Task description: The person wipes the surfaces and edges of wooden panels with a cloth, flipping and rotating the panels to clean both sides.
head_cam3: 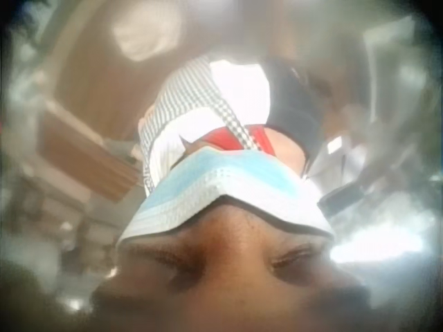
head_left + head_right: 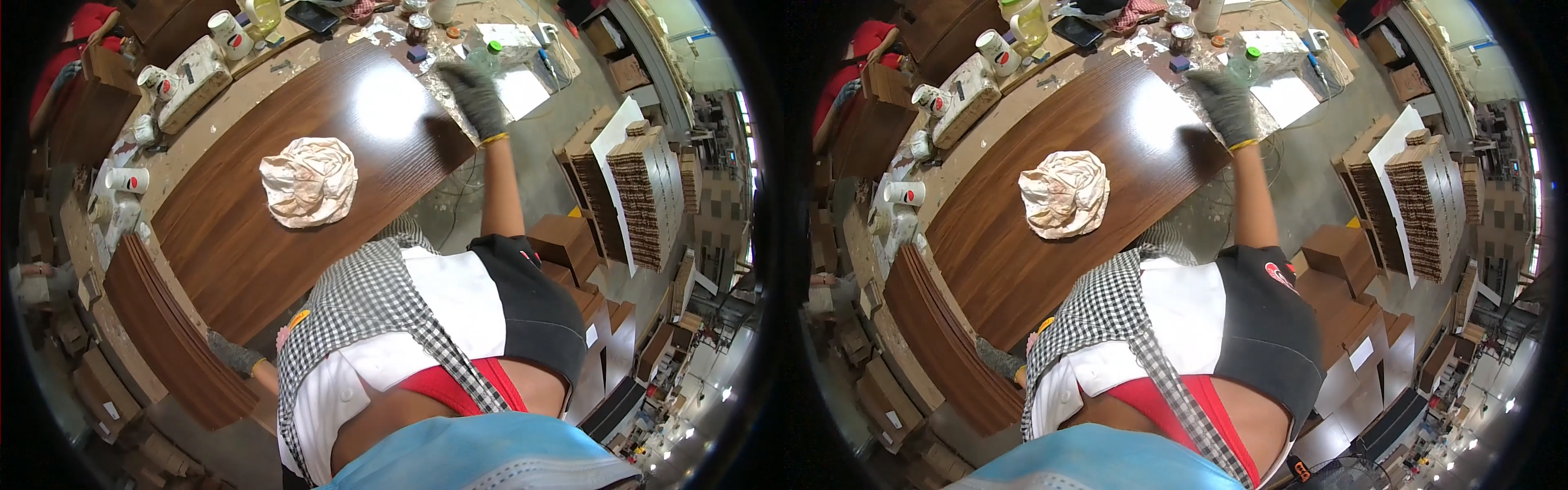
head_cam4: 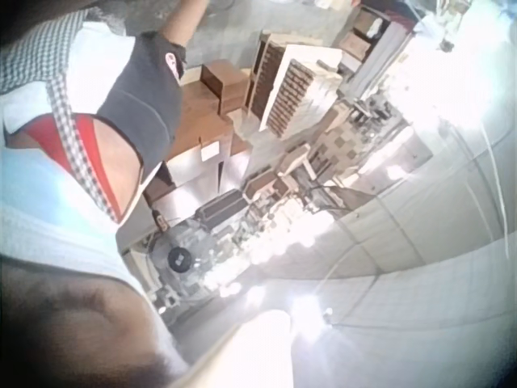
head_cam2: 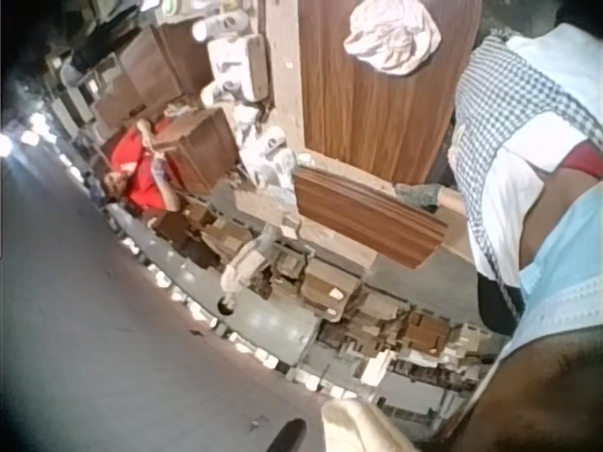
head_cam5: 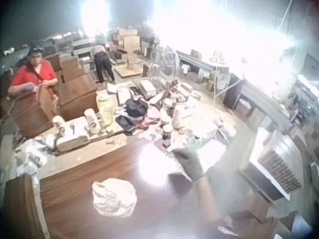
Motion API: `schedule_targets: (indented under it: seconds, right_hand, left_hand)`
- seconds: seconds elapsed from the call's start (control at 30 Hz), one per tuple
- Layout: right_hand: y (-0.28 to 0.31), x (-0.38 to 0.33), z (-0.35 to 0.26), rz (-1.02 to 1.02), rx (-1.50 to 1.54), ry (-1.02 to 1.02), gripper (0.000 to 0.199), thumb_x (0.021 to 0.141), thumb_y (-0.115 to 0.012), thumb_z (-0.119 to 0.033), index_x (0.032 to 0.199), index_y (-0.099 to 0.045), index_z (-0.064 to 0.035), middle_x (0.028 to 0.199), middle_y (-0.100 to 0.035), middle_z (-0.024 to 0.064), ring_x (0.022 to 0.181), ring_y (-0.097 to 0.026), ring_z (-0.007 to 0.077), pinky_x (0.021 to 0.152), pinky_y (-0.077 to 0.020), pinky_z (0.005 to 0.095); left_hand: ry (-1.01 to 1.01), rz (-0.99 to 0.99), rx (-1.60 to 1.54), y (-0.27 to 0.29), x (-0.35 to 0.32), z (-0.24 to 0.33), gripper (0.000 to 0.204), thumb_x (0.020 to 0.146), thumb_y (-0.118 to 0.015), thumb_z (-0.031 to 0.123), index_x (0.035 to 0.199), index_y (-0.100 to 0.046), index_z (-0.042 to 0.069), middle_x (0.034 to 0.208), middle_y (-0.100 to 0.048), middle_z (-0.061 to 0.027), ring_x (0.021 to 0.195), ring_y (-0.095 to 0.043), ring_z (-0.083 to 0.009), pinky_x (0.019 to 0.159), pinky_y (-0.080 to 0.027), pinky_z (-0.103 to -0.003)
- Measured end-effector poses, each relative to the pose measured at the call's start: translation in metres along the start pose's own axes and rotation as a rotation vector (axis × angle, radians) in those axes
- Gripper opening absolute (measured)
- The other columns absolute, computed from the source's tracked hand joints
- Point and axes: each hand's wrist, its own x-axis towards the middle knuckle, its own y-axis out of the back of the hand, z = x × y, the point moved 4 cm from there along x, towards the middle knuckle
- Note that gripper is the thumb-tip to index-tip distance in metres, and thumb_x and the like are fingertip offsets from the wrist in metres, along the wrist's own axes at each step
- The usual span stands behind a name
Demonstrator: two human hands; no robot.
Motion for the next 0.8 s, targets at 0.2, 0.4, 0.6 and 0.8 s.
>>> schedule_targets:
  seconds: [0.2, 0.4, 0.6, 0.8]
  right_hand:
    - [0.049, -0.028, 0.244, -0.319, -0.658, -0.569, 0.045, 0.082, -0.068, -0.047, 0.113, -0.075, -0.0153, 0.114, -0.071, 0.0172, 0.106, -0.067, 0.0360, 0.096, -0.0510, 0.0423]
    - [0.002, -0.033, 0.217, -0.229, -0.816, -0.628, 0.035, 0.075, -0.073, -0.036, 0.101, -0.078, -0.0122, 0.106, -0.072, 0.0175, 0.102, -0.068, 0.0355, 0.089, -0.0542, 0.0446]
    - [-0.009, -0.031, 0.244, -0.310, -0.807, -0.722, 0.046, 0.079, -0.066, -0.045, 0.100, -0.076, -0.0053, 0.105, -0.070, 0.0241, 0.101, -0.067, 0.0404, 0.089, -0.0522, 0.0479]
    - [-0.014, -0.019, 0.268, -0.431, -0.782, -0.711, 0.064, 0.086, -0.061, -0.061, 0.108, -0.073, -0.0015, 0.110, -0.069, 0.0274, 0.106, -0.065, 0.0436, 0.092, -0.0503, 0.0492]
  left_hand:
    - [0.027, -0.030, 0.143, -0.007, 0.002, 0.013, 0.045, 0.103, -0.051, 0.027, 0.131, -0.059, -0.008, 0.138, -0.058, -0.0200, 0.120, -0.057, -0.0275, 0.104, -0.044, -0.035]
    - [0.320, 0.008, 0.118, -0.013, -0.024, 0.056, 0.052, 0.106, -0.043, 0.035, 0.144, -0.051, 0.000, 0.149, -0.051, -0.0140, 0.130, -0.052, -0.0270, 0.110, -0.038, -0.032]
    - [0.438, 0.014, 0.020, -0.032, -0.027, 0.078, 0.057, 0.106, -0.042, 0.038, 0.150, -0.042, 0.000, 0.157, -0.042, -0.0107, 0.141, -0.042, -0.0243, 0.116, -0.030, -0.031]
    - [0.344, -0.055, 0.094, -0.034, -0.021, 0.048, 0.059, 0.105, -0.044, 0.040, 0.150, -0.043, 0.001, 0.153, -0.046, -0.0116, 0.136, -0.047, -0.0256, 0.114, -0.033, -0.032]
